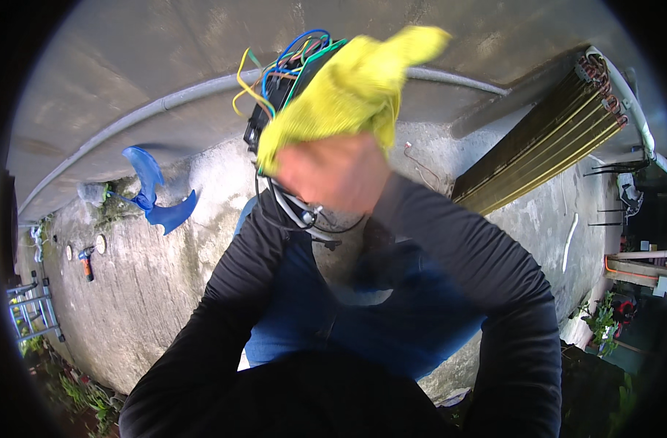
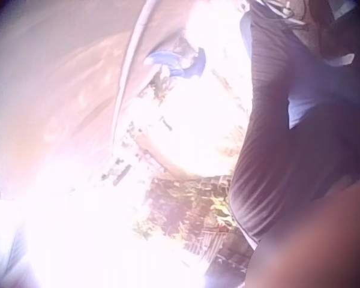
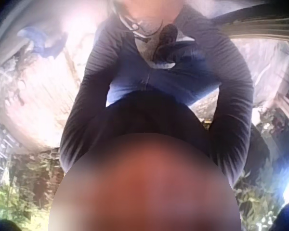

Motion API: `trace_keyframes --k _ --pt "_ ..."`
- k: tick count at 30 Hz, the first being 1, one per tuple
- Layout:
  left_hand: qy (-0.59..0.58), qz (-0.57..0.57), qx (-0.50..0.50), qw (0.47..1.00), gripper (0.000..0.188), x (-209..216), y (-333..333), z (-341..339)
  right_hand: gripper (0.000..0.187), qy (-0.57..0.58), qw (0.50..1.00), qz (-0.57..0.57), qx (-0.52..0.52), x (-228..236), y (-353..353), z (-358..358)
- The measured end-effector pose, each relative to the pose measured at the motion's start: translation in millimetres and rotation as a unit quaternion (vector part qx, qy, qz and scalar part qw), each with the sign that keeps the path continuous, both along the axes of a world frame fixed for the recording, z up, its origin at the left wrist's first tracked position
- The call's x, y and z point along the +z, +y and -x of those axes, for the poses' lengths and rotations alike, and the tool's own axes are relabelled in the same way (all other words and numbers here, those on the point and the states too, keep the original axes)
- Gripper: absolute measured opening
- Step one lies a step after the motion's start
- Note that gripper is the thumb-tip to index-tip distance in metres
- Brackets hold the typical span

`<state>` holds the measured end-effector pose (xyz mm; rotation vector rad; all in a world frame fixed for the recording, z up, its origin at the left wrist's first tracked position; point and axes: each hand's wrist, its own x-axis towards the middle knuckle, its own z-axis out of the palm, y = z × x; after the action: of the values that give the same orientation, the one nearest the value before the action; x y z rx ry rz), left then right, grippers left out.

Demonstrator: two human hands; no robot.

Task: The person sits on the floor and wipes a blue fan blade and a white fan grille with a yellow cloth. The person handles the components one at a time and wipes both sides of each part.

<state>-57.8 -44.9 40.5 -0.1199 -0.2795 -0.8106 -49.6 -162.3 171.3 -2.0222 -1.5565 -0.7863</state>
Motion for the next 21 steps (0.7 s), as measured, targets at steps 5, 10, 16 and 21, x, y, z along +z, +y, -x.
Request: trace_keyframes --k 5,10,16,21 --pt "-0.049 -0.047 -0.033 0.997 0.047 10 -5 -7 0.022 0.015 0.959 -0.137 -0.248 8 -40 -86" --pt "-0.097 -0.158 0.091 0.978 0.069 3 -2 -11 0.032 0.382 0.770 -0.484 -0.167 40 -64 -118" --pt "-0.017 -0.215 0.233 0.948 0.066 -11 20 -23 0.054 0.633 0.619 -0.436 0.161 91 -145 -99" --pt "-0.060 -0.162 0.203 0.964 0.060 -24 -2 -18 0.054 0.668 0.661 -0.315 0.129 29 -124 -85"
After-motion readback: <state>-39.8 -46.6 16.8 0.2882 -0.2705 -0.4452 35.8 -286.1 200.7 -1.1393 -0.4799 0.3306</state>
